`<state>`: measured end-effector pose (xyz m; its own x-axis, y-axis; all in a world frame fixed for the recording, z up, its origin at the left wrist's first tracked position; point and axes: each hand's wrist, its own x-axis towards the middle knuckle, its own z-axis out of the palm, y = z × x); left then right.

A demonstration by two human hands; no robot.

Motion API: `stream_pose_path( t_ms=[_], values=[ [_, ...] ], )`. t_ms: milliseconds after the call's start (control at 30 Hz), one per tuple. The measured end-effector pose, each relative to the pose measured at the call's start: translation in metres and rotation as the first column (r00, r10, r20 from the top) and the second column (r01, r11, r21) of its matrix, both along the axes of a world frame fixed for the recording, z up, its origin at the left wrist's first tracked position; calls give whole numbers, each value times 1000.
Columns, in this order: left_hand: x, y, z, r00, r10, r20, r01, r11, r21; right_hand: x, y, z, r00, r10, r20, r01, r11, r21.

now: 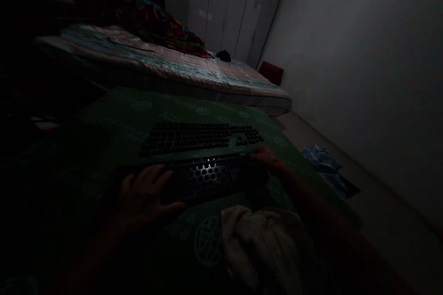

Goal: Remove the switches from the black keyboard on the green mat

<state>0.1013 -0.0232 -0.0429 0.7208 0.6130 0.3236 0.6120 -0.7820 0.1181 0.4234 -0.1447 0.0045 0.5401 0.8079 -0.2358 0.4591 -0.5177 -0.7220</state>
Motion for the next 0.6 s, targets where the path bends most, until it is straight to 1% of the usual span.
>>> stream_pose_path(
  t_ms=[133, 200, 267, 367, 467, 533, 600],
  values=[
    [-1, -1, 0, 1000, -2, -12, 2, 1000, 5, -2, 20, -11, 1000, 10, 29, -11, 999, 47],
    [0, -3, 1, 1000, 2, -18, -2, 1000, -3, -5, 22, -15, 999, 22, 39, -24, 998, 49],
    [0, -6, 3, 1000, 7, -28, -7, 1000, -13, -9, 19, -18, 998, 44, 37, -45, 998, 35],
    [1, -7, 4, 999, 15, -34, -15, 1000, -20, -14, 6, -16, 996, 93, 10, -93, 996, -2],
    [0, -7, 2, 1000, 6, -18, -6, 1000, -20, -15, -6, -10, 992, 129, -16, -129, 991, -32],
    [0, -7, 0, 1000, 0, -9, 0, 1000, -17, -13, -9, -6, 991, 132, -22, -133, 989, -59],
    [-1, -7, -1, 1000, 5, -9, -5, 1000, -16, -10, -7, -4, 993, 114, -12, -115, 991, -72]
  ],
)
